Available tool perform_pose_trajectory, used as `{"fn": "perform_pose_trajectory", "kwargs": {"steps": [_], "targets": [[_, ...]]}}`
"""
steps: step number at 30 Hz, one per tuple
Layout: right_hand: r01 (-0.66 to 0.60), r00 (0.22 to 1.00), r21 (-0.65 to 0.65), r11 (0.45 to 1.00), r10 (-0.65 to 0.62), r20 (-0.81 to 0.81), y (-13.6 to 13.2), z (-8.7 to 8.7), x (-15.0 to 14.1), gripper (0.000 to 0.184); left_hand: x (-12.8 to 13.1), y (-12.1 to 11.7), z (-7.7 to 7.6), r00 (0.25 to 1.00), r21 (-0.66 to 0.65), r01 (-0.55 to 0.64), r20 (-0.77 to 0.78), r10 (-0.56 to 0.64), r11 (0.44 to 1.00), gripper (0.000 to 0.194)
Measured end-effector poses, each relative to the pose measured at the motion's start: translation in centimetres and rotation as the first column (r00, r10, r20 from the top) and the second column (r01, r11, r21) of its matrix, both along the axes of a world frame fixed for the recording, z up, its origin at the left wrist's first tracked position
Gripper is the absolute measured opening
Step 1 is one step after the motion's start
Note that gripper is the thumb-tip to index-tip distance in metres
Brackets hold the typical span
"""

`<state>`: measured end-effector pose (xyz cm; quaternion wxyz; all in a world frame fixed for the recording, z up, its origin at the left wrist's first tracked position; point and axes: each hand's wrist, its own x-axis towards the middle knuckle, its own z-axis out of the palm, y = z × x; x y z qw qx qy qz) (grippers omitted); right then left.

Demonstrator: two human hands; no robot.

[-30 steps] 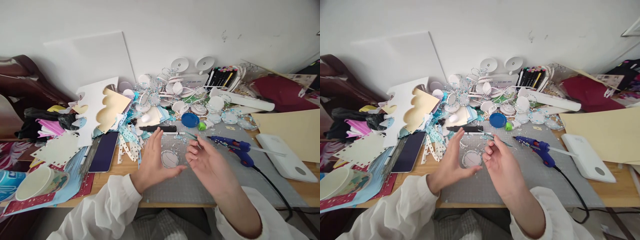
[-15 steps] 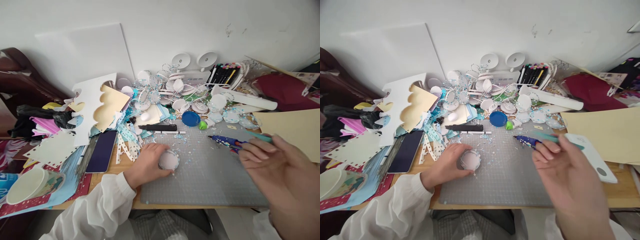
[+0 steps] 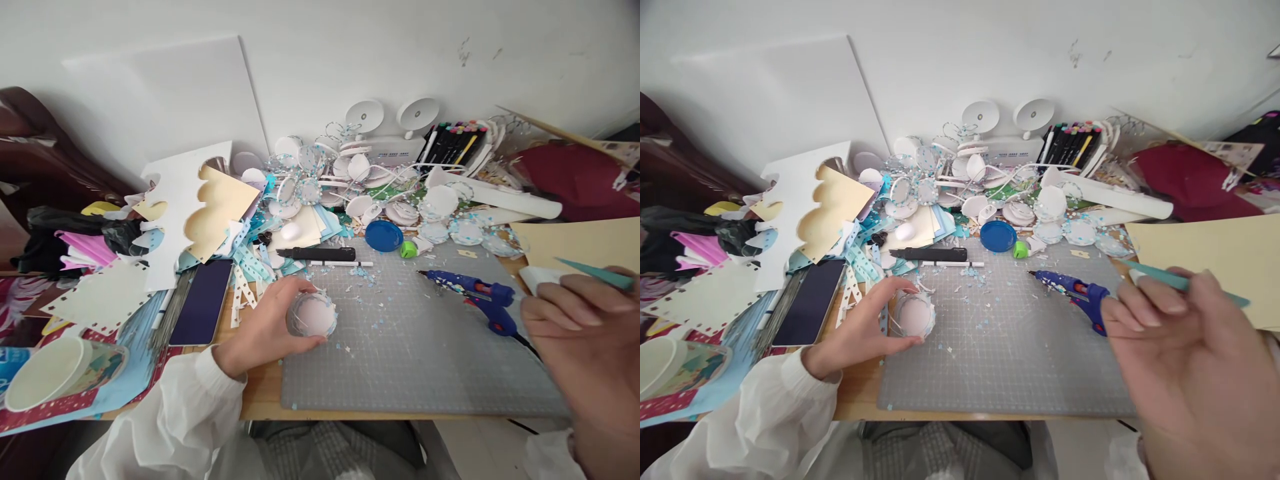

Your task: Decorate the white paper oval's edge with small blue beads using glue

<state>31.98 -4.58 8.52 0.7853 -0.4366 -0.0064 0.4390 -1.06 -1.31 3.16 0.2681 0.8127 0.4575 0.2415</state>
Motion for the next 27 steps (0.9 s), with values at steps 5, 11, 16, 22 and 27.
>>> {"fn": "perform_pose_trajectory", "kwargs": {"steps": [5,11,16,22,27], "targets": [[-0.251,0.892,0.130,0.959,0.177,0.416,2.5,-0.7,-4.0,0.013,1.5,0.5,0.3,0.998,-0.017,0.059,-0.023,-0.059,0.998,0.060],[-0.450,0.618,0.065,0.891,0.258,0.743,6.6,-4.5,-5.8,0.010,2.5,1.5,-1.1,0.991,-0.020,0.116,-0.062,-0.118,0.993,0.067],[-0.496,0.435,-0.095,0.863,0.342,0.833,7.7,-7.5,-5.7,0.009,2.3,1.8,-1.8,0.976,-0.027,0.192,-0.095,-0.194,0.981,0.078],[-0.485,0.323,-0.189,0.854,0.376,0.869,7.3,-8.8,-5.5,0.008,1.9,2.0,-1.9,0.946,-0.012,0.294,-0.141,-0.293,0.956,0.078],[-0.512,0.227,-0.238,0.825,0.397,0.889,7.1,-9.0,-5.6,0.005,1.8,2.1,-2.3,0.951,0.014,0.287,-0.127,-0.284,0.958,0.069]]}}
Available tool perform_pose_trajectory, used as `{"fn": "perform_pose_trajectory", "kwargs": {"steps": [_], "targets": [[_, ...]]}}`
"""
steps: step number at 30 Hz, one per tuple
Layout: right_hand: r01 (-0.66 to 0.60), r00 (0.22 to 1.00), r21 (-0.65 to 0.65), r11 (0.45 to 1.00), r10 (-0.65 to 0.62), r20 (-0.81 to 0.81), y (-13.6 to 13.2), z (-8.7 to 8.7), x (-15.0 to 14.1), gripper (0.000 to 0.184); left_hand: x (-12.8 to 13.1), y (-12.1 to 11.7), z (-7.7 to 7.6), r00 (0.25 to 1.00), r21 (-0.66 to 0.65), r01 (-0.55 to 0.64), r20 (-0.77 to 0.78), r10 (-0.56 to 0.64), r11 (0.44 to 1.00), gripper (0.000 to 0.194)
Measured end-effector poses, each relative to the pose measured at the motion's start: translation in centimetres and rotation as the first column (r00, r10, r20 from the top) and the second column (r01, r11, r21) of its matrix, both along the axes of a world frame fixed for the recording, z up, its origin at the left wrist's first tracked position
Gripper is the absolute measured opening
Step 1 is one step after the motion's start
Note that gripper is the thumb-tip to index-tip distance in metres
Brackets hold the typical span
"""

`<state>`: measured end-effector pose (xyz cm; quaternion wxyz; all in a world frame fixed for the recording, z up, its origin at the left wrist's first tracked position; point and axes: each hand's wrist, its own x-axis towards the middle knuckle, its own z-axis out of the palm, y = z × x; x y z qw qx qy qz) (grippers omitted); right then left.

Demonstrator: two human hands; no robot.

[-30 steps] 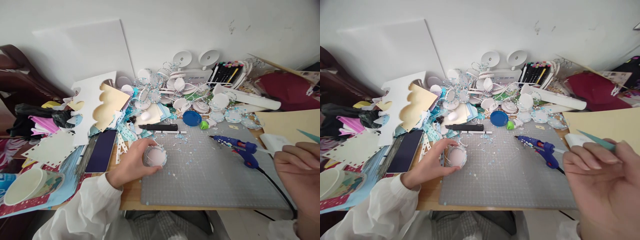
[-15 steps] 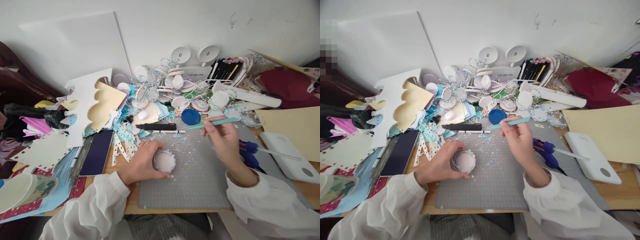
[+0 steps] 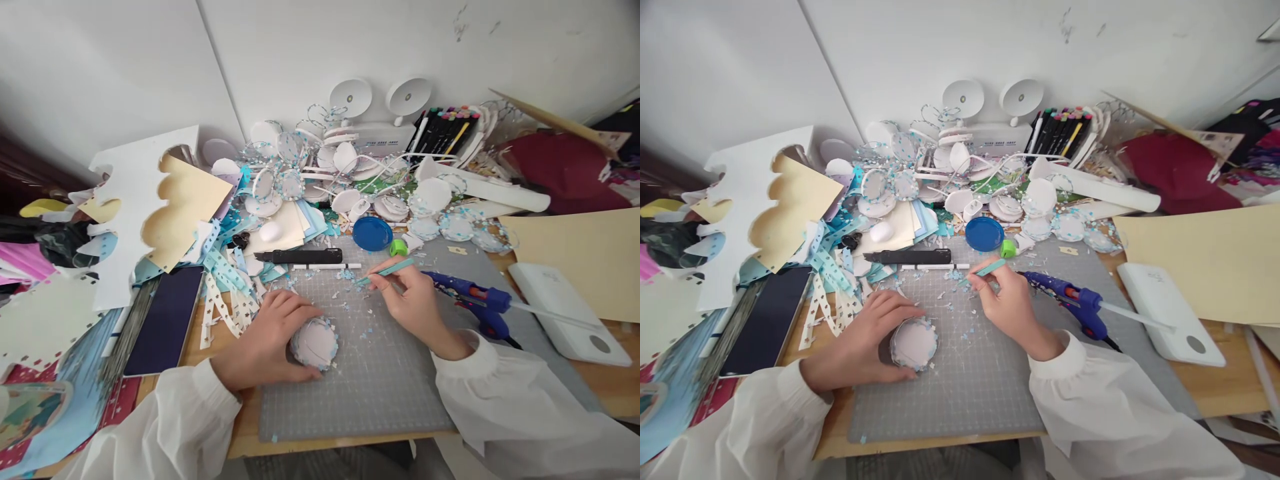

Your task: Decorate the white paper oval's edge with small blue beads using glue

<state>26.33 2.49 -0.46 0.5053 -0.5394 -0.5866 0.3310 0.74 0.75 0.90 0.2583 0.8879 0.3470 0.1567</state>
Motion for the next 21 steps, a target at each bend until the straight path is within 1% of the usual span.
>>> {"fn": "perform_pose_trajectory", "kwargs": {"steps": [3,6,9,13,16,18,21], "targets": [[-0.022,0.995,0.045,0.999,0.018,0.094,-0.08,-0.07,0.05,0.002,0.07,0.00,-0.10,1.000,0.009,-0.005,0.016,0.004,1.000,0.067],[-0.048,0.983,0.088,0.995,0.031,0.183,-0.13,-0.08,0.03,0.004,0.19,-0.07,-0.04,0.999,0.016,-0.002,0.033,0.002,1.000,0.064],[-0.059,0.976,0.096,0.994,0.038,0.215,-0.14,-0.16,-0.07,0.004,0.33,-0.16,0.04,0.999,0.025,-0.001,0.039,0.000,1.000,0.060],[-0.034,0.989,0.043,0.999,0.027,0.147,-0.14,-0.39,-0.25,0.002,0.45,-0.25,-0.03,0.999,0.015,0.012,0.047,-0.013,1.000,0.061],[0.017,0.997,0.008,1.000,-0.017,0.073,-0.06,-0.35,-0.36,0.005,0.51,-0.31,-0.18,0.997,0.009,0.039,0.063,-0.040,0.999,0.066],[0.050,0.999,-0.006,0.999,-0.050,0.011,0.00,-0.16,-0.43,0.006,0.57,-0.33,-0.27,0.995,0.012,0.066,0.068,-0.067,0.998,0.068],[0.061,0.991,-0.033,0.998,-0.064,-0.115,0.07,0.12,-0.52,0.010,0.67,-0.33,-0.29,0.993,0.013,0.101,0.054,-0.101,0.995,0.074]]}}
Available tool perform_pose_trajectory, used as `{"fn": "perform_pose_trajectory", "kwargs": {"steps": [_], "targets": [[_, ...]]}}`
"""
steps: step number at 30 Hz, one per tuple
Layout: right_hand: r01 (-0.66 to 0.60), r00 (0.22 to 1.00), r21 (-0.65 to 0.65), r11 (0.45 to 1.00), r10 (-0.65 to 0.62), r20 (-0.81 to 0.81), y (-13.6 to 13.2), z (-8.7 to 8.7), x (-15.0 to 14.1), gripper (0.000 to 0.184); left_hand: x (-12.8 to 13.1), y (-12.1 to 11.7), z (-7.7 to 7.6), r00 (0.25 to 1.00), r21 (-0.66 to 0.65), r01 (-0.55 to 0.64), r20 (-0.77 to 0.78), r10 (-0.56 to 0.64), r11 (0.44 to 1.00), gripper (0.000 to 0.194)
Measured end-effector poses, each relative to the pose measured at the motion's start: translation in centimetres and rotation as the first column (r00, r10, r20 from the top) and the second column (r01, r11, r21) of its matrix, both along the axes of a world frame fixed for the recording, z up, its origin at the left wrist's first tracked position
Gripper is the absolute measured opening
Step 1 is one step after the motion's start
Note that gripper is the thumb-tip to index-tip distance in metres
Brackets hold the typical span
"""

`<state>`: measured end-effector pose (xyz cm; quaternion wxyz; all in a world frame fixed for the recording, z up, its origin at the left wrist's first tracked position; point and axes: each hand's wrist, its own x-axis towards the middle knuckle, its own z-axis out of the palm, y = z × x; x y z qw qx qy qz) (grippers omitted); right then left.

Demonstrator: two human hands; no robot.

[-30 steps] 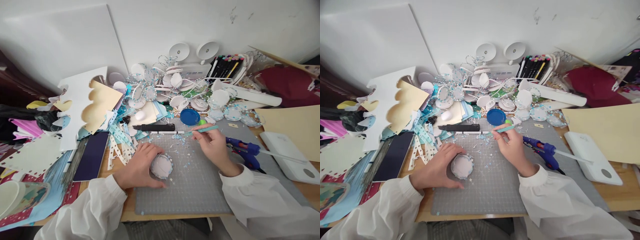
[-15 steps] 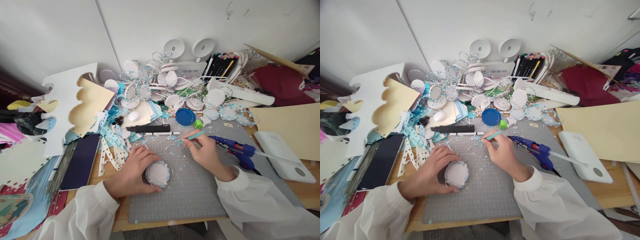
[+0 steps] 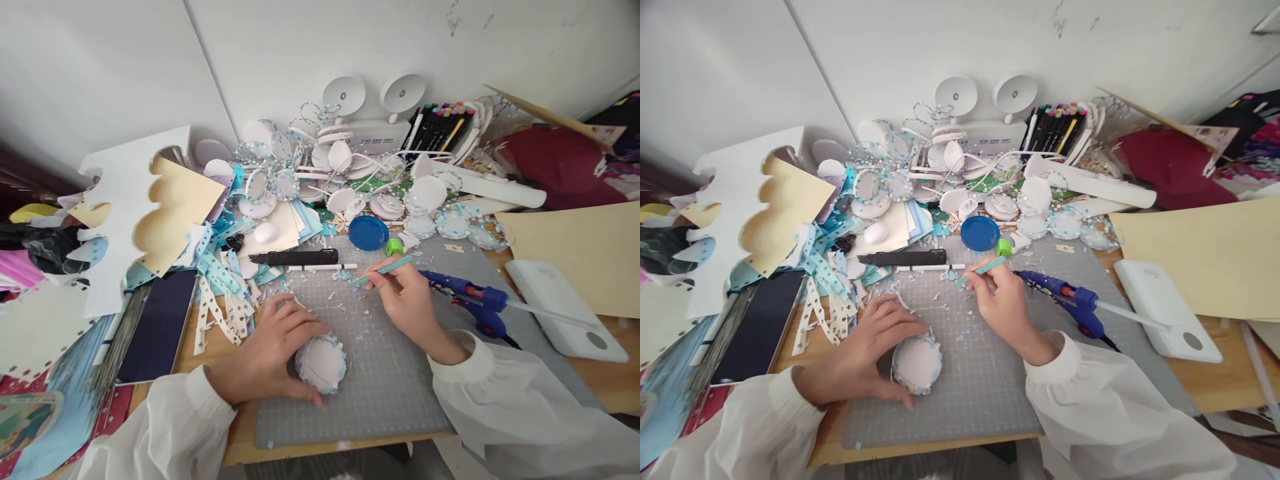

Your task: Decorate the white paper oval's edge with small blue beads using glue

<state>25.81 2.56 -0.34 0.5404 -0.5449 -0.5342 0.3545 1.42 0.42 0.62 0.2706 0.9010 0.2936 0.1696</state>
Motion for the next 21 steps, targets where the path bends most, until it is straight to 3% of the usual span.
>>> {"fn": "perform_pose_trajectory", "kwargs": {"steps": [4,6,8,11,14,21], "targets": [[-0.028,0.981,-0.087,0.996,0.011,-0.192,-0.1,0.0,-0.2,0.017,-0.1,0.0,0.3,1.000,-0.018,0.016,0.027,-0.016,1.000,0.095],[-0.077,0.929,-0.157,0.985,0.014,-0.370,-0.3,0.1,-0.5,0.022,-0.3,0.0,0.6,0.997,-0.058,0.007,0.079,-0.002,0.998,0.094],[-0.146,0.841,-0.232,0.962,-0.003,-0.542,-0.5,0.3,-1.1,0.027,-0.4,-0.1,0.8,0.987,-0.126,-0.030,0.151,0.049,0.992,0.074],[-0.226,0.755,-0.312,0.923,-0.037,-0.654,-1.0,0.7,-2.1,0.031,-0.2,-0.3,0.6,0.936,-0.237,-0.177,0.259,0.238,0.955,0.033],[-0.256,0.760,-0.305,0.917,-0.004,-0.650,-1.6,0.8,-2.9,0.029,0.3,-0.5,0.1,0.884,-0.263,-0.283,0.303,0.357,0.923,0.017],[-0.274,0.895,-0.167,0.947,0.187,-0.406,-2.9,-0.1,-3.4,0.020,0.9,-0.5,-0.6,0.868,-0.195,-0.278,0.369,0.333,0.941,0.016]]}}
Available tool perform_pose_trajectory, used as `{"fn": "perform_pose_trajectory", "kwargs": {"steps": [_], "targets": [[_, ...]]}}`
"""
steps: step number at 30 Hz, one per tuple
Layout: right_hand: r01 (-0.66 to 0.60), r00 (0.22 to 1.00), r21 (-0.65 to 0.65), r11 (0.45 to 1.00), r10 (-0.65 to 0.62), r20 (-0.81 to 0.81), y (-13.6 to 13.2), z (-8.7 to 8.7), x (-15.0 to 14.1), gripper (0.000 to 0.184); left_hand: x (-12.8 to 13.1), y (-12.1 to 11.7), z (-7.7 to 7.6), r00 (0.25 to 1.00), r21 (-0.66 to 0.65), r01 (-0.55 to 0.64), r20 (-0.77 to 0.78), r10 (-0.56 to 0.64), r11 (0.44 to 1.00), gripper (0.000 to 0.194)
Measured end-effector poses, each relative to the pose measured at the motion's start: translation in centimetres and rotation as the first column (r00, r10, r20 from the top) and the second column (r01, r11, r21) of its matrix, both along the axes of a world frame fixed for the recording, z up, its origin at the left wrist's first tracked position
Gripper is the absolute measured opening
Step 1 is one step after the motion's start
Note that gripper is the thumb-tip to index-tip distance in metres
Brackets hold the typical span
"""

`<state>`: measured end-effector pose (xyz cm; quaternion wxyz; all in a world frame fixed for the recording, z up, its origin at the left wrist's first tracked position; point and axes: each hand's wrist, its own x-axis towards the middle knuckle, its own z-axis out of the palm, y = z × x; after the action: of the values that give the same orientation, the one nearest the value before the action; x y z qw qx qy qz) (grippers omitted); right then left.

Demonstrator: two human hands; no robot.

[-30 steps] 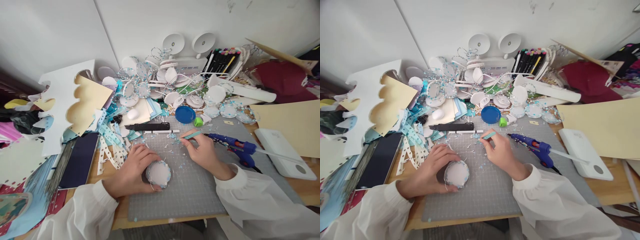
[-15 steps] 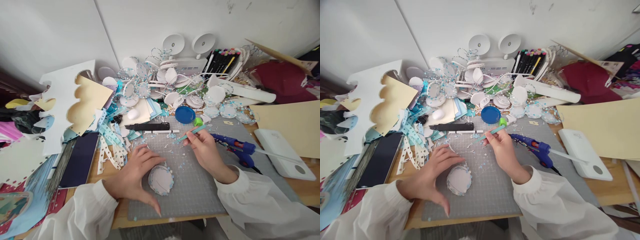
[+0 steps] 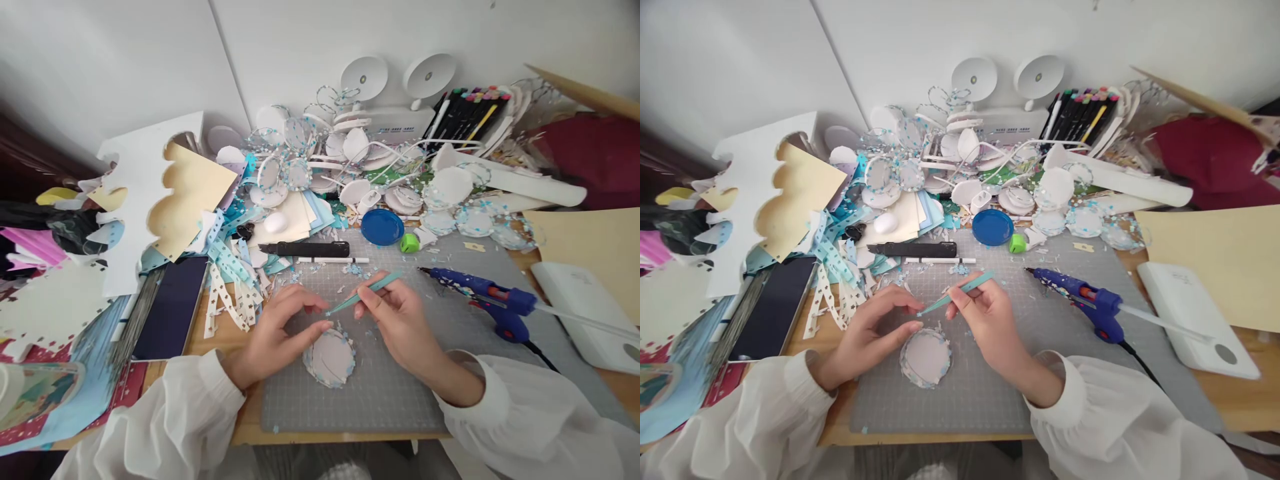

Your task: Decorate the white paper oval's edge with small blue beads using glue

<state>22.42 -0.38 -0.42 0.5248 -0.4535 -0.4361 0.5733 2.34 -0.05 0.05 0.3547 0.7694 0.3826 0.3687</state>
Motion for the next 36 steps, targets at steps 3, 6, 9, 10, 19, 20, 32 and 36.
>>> {"fn": "perform_pose_trajectory", "kwargs": {"steps": [3,6,9,10,19,20,32,36], "targets": [[-0.027,0.997,0.075,0.997,0.022,0.070,-0.3,0.2,-0.1,0.017,-0.1,0.1,-0.1,1.000,0.044,0.008,0.010,-0.009,0.999,0.015],[-0.025,0.995,0.113,0.993,0.014,0.103,-0.3,0.6,-0.2,0.016,-0.2,0.1,-0.1,1.000,0.093,0.011,0.028,-0.014,0.996,0.010],[-0.021,0.993,0.134,0.991,0.004,0.122,-0.3,1.0,-0.3,0.016,-0.2,0.0,-0.1,0.999,0.101,0.010,0.043,-0.014,0.995,0.009],[-0.024,0.992,0.137,0.990,0.007,0.124,-0.3,1.0,-0.3,0.016,-0.2,0.0,-0.1,0.999,0.093,0.010,0.048,-0.015,0.996,0.009],[-0.031,0.989,0.126,0.991,0.012,0.151,-0.3,0.9,-0.3,0.017,-0.1,0.0,0.1,0.997,0.065,0.009,0.074,-0.014,0.998,0.005],[-0.030,0.987,0.124,0.992,0.010,0.159,-0.3,0.9,-0.2,0.017,-0.1,0.0,0.1,0.998,0.067,0.011,0.068,-0.016,0.998,0.004],[-0.063,0.986,0.120,0.991,0.044,0.160,-0.5,0.9,-0.1,0.019,-0.1,-0.1,0.5,0.998,0.109,0.060,0.029,-0.063,0.992,0.006],[-0.054,0.994,0.184,0.981,0.034,0.107,-0.6,0.8,-0.2,0.013,-0.1,-0.2,0.4,0.998,0.052,0.019,0.066,-0.022,0.998,0.006]]}}
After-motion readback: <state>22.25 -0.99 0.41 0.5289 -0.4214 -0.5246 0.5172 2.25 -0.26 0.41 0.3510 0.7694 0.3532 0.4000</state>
